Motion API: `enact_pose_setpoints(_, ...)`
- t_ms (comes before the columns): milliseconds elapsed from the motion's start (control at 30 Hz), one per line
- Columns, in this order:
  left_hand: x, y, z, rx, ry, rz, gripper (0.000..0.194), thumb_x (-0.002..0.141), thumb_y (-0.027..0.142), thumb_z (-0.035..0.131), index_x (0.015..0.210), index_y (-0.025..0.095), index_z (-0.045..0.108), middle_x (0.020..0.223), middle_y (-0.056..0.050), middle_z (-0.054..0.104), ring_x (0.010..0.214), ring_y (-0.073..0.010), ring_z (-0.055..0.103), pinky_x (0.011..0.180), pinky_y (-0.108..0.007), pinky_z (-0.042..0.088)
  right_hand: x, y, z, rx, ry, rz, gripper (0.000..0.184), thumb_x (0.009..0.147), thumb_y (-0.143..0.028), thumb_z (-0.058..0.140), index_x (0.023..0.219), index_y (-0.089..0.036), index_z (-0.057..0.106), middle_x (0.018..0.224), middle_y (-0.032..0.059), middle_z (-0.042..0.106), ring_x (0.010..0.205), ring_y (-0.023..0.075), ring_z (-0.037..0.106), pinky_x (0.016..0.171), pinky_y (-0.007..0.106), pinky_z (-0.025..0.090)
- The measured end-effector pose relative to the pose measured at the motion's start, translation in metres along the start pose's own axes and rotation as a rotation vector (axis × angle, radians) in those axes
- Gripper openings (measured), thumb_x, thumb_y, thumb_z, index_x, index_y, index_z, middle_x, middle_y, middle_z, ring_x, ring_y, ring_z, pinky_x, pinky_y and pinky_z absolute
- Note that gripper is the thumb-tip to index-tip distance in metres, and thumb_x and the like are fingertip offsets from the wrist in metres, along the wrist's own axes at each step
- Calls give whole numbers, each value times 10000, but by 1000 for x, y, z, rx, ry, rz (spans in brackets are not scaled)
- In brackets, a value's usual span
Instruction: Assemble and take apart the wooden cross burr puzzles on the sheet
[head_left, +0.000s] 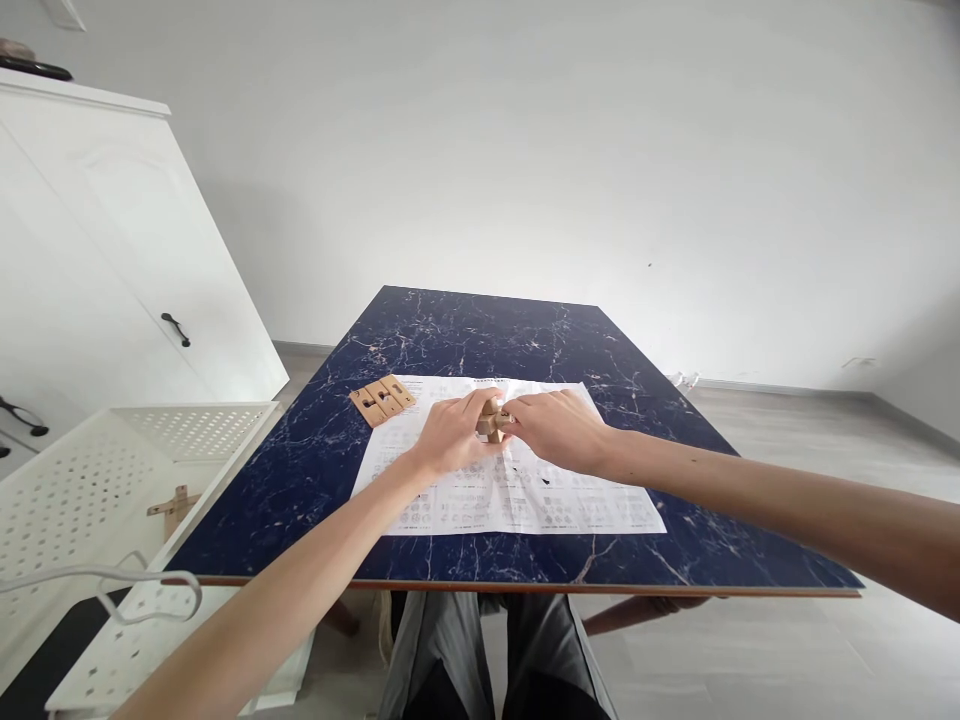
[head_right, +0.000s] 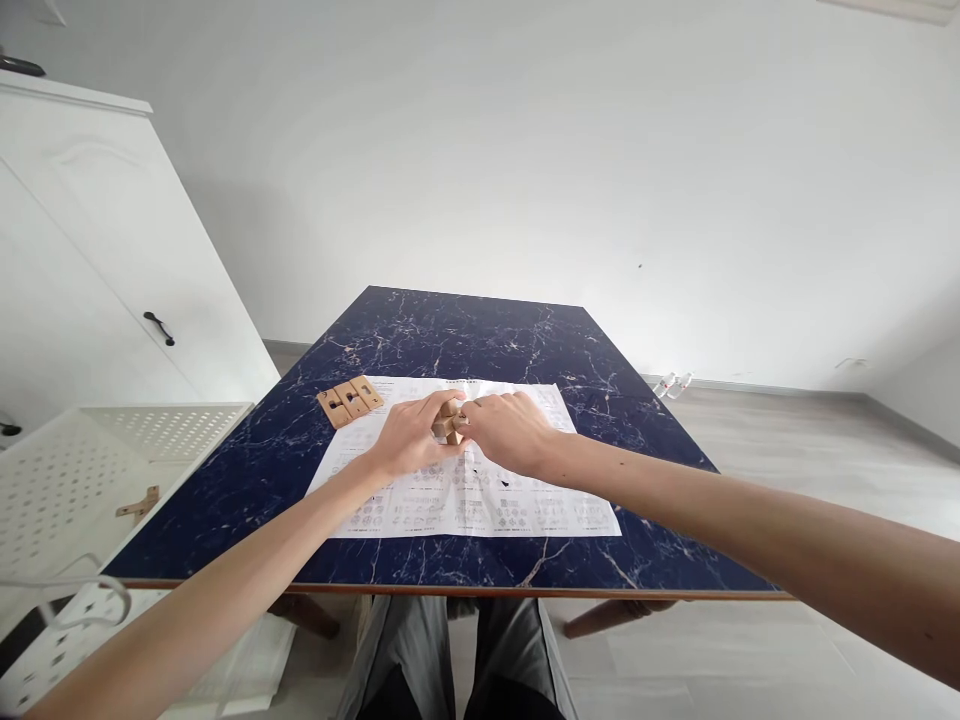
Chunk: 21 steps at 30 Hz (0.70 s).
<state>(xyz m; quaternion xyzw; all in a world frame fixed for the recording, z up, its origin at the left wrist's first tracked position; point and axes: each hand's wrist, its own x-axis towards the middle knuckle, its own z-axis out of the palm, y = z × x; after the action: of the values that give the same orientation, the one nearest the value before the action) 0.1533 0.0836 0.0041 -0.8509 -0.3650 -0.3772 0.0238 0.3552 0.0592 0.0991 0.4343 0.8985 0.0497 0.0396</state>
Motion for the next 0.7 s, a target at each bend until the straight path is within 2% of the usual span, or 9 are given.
enact_pose_setpoints(100,1,0,-1,-35,-22,-48,509,907,455,732,1325,236,542,914,13,802,707,-185,758,637,-284,529,-2,0,1,-89,17,-85,205,1020,-23,539,1043,-149,699,1004,113,780,836,248,729,587,309,346)
enact_pose_setpoints(233,2,-1,-3,-96,-61,-103,505,907,564,728,1273,249,577,863,26,788,666,-173,724,600,-271,501,-5,4,0,-168,25,-220,379,925,115,542,1209,-112,649,1065,122,757,871,227,695,634,313,374)
enact_pose_setpoints(367,3,0,-2,-131,-77,-136,506,889,568,752,1254,259,587,907,16,792,657,-166,701,608,-274,500,-5,12,3,-196,40,-252,352,898,129,555,1117,-134,634,997,88,740,792,195,659,596,300,343)
enact_pose_setpoints(533,2,1,-2,-136,-61,-163,514,858,522,791,1244,257,578,967,1,792,688,-174,705,636,-288,514,-5,15,10,-176,89,-219,230,942,62,563,1022,-147,616,938,78,729,750,190,651,556,300,287)
enact_pose_setpoints(700,2,2,-2,-144,-57,-167,510,845,493,801,1244,265,579,1033,-4,795,727,-174,720,661,-292,529,-4,16,14,-125,112,-207,248,925,73,555,1001,-154,620,922,73,734,748,193,659,564,306,280)
